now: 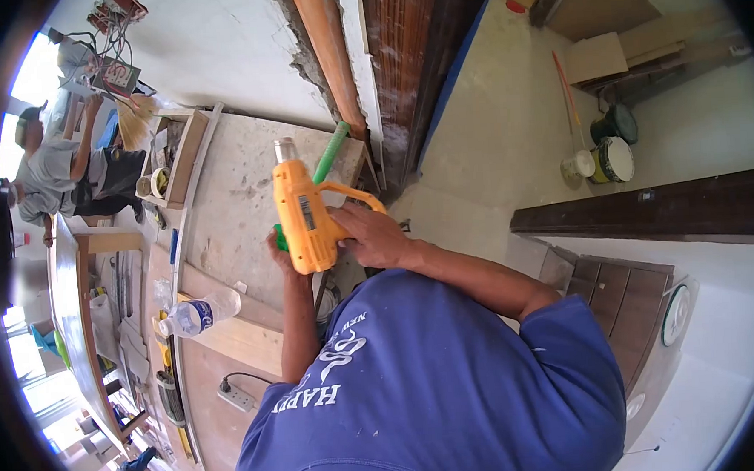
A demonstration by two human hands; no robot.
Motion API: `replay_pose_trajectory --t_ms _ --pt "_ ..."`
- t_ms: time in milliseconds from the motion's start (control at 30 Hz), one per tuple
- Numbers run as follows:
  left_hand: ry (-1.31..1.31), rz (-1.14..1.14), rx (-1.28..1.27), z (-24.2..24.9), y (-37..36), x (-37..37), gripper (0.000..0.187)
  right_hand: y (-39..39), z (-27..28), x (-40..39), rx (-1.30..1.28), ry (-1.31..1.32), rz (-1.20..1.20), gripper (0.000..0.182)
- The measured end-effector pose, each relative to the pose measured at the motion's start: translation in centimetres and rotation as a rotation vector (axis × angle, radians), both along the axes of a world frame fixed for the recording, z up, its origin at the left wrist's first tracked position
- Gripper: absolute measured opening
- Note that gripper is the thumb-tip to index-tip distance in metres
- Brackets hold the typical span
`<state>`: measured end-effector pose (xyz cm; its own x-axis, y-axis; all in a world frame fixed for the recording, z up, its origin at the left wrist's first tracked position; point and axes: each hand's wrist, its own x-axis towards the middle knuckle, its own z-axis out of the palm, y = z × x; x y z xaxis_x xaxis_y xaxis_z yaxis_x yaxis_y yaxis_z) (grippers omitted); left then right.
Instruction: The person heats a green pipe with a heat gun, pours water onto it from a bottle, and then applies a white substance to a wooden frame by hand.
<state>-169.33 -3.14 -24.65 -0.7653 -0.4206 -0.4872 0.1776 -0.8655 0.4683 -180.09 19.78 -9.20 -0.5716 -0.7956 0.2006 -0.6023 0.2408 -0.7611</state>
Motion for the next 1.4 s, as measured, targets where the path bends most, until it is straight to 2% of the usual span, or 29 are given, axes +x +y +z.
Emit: replay_pose_trajectory --t_ms 100,200,300,400,533,633,733,833,1000,1100,1200,1300,1400 --pt "0.173 0.003 -0.016 5.3 2.3 -0.4 0.058 -2.6 0.2 0.7 -0.058 -0.069 0.079 0.070" --pt "0.212 -0.033 -0.023 6.2 3.2 0.1 0.058 -4.7 1.4 1.3 -0.126 -0.127 0.140 0.069" --pt "0.210 -0.048 -0.025 5.7 3.6 0.7 0.057 -6.6 2.9 2.3 -0.062 -0.275 0.207 0.069" --pt "0.205 -0.057 -0.033 5.1 4.0 1.0 0.057 -8.7 3.3 3.9 -0.045 -0.211 0.222 0.061" --pt "0.201 -0.069 -0.038 4.8 4.7 1.1 0.056 -12.3 3.4 4.9 0.178 -0.127 0.309 0.057" --pt "0.199 -0.094 -0.054 4.5 5.5 1.1 0.055 -15.0 4.1 4.9 0.387 0.006 0.427 0.047" --pt "0.178 -0.137 -0.091 3.7 7.0 1.4 0.055 -18.1 0.8 6.1 0.423 0.201 0.470 0.045" --pt "0.164 -0.167 -0.113 2.9 8.2 2.0 0.054 -19.9 -1.5 7.4 0.457 0.268 0.465 0.038" --pt "0.168 -0.176 -0.111 2.4 8.4 2.5 0.053 -21.5 -3.3 8.6 0.554 0.324 0.421 0.036" --pt "0.211 -0.191 0.045 3.7 8.2 2.9 0.054 -21.9 -3.6 8.6 0.564 0.341 0.424 0.036" --pt "0.207 -0.216 0.029 1.6 7.9 3.0 0.057 -22.3 -3.9 8.3 0.555 0.338 0.433 0.036" --pt "0.288 -0.196 0.307 1.5 7.1 2.9 0.063 -22.6 -4.5 8.3 0.535 0.327 0.420 0.034" --pt "0.289 -0.133 0.393 0.6 7.1 2.9 0.068 -23.3 -5.0 8.8 0.527 0.319 0.362 0.032"
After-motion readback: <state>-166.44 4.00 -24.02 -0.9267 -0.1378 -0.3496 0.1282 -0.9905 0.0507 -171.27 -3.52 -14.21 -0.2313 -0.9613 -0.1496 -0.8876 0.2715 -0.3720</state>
